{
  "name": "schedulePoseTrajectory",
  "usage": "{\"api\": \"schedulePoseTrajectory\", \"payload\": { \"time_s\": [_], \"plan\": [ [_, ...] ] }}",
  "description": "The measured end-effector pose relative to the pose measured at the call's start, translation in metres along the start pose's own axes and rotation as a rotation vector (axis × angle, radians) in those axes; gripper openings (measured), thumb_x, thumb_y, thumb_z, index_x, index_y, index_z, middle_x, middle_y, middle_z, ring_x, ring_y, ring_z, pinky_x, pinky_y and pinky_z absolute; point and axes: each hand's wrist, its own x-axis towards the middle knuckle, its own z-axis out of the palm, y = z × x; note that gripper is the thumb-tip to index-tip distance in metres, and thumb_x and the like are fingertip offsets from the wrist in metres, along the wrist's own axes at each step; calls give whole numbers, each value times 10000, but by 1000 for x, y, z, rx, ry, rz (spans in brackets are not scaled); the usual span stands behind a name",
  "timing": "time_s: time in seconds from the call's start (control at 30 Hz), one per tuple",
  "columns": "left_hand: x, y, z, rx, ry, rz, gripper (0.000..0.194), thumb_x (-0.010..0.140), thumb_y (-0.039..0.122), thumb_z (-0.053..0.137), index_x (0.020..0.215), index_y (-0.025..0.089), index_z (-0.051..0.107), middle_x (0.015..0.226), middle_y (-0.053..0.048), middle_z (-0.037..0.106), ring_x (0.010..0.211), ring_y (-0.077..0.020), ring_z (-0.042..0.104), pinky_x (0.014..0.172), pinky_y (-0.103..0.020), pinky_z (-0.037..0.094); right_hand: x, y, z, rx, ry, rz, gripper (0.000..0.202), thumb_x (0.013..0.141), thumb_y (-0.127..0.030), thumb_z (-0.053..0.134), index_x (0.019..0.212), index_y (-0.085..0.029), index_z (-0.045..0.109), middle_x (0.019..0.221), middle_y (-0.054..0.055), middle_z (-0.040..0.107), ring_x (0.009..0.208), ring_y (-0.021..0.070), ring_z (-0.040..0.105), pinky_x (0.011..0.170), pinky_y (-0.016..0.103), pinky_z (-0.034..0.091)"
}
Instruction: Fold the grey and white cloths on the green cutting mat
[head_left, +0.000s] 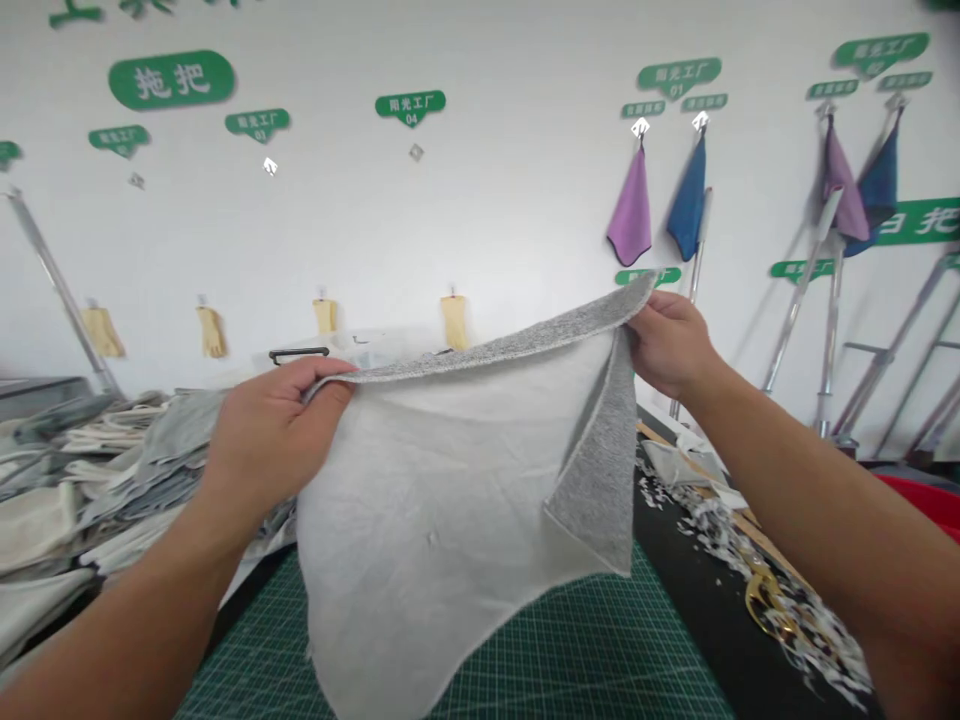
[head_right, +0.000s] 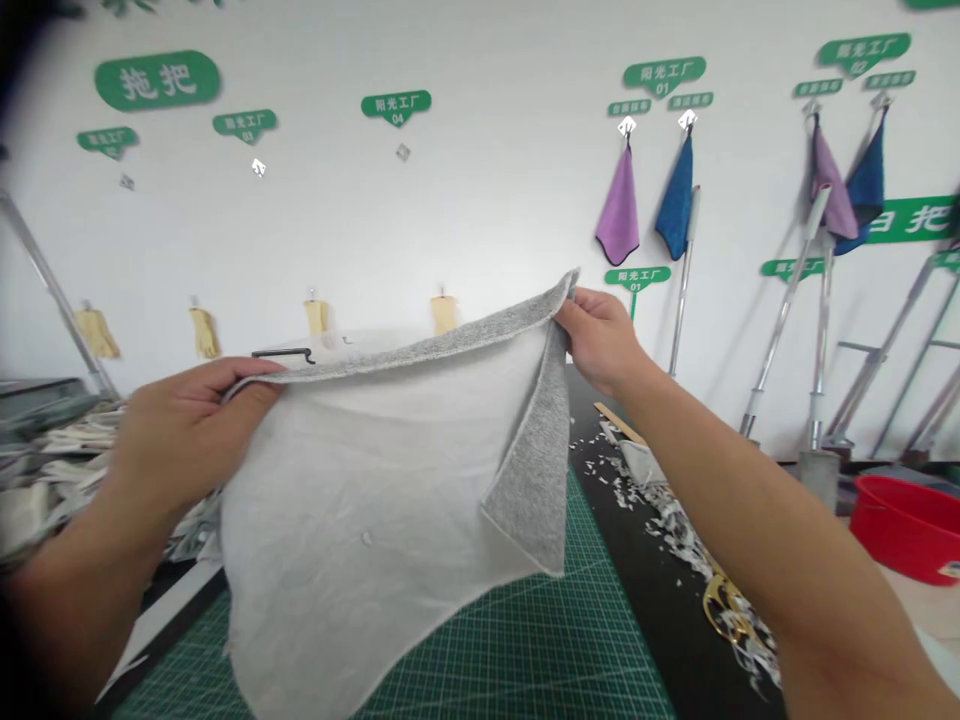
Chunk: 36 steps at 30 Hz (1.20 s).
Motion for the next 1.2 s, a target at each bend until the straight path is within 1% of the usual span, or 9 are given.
{"api": "schedulePoseTrajectory", "payload": {
  "time_s": [0.1, 0.23, 0.37, 0.43, 0.6, 0.77, 0.93, 1.1, 1.2],
  "plan": [
    [-8, -12, 29, -46, -227, 2, 187, 776, 326, 532, 855, 247, 682, 792, 40, 690, 744, -175, 622, 695, -265, 464, -15, 30, -7, -73, -73, 265, 310, 722, -491, 625, 694, -183, 611, 512, -10, 562, 454, 127, 498, 404, 238, 366],
    [-40, -32, 102, -10, -629, 19, 240, 819, 307, 444, 844, 222, 667, 877, -21, 693, 849, -187, 625, 756, -266, 445, -52, 102, -10, -427, -203, 540, 356, 756, -513, 536, 749, -169, 627, 565, 11, 613, 470, 140, 528, 389, 232, 368],
    [-94, -48, 167, 218, -842, -131, 462, 786, 319, 508, 1222, 166, 489, 1062, -146, 633, 966, -265, 601, 782, -356, 444, -103, 170, -7, -725, -258, 641, 295, 697, -377, 595, 843, -123, 629, 759, 98, 670, 679, 228, 622, 540, 312, 479],
    [-115, -53, 182, 222, -820, -76, 524, 792, 301, 507, 1293, 183, 411, 1173, -152, 572, 1023, -274, 572, 796, -367, 441, -126, 191, -4, -814, -253, 625, 344, 673, -320, 613, 921, -82, 620, 897, 171, 660, 835, 289, 618, 714, 404, 481],
    [-138, -53, 178, 40, -831, 71, 335, 853, 238, 402, 1143, 237, 568, 1135, -72, 612, 1040, -208, 559, 863, -310, 413, -169, 197, 20, -863, -371, 477, 382, 774, -331, 526, 1075, -104, 584, 1153, 171, 583, 1112, 285, 507, 976, 430, 345],
    [-163, -44, 155, -120, -990, 187, 295, 852, 262, 401, 1007, 250, 652, 1017, -36, 667, 940, -197, 592, 837, -297, 410, -210, 160, 65, -788, -769, 202, 465, 832, -441, 473, 1171, -135, 554, 1292, 139, 500, 1307, 263, 297, 1068, 409, 244],
    [-192, -42, 135, -150, -1140, 243, 254, 790, 371, 510, 961, 245, 648, 845, -36, 650, 819, -199, 583, 755, -289, 408, -246, 135, 95, -689, -987, 275, 835, 732, -640, 512, 1347, -93, 373, 1430, 170, 313, 1355, 288, 178, 1093, 424, 177],
    [-201, -41, 118, -264, -1109, 154, 362, 651, 387, 658, 950, 202, 573, 797, -17, 591, 711, -162, 529, 656, -267, 401, -256, 137, 100, -656, -1027, 323, 929, 688, -712, 487, 1388, -129, 301, 1483, 151, 178, 1367, 292, 123, 1103, 447, 102],
    [-206, -34, 111, -560, -1271, -23, 282, 704, 424, 611, 797, 175, 516, 690, 1, 564, 597, -117, 503, 551, -233, 400, -254, 142, 98, -649, -1045, 324, 1004, 643, -705, 541, 1405, -118, 255, 1489, 159, 142, 1370, 296, 101, 1106, 448, 84]
  ]
}}
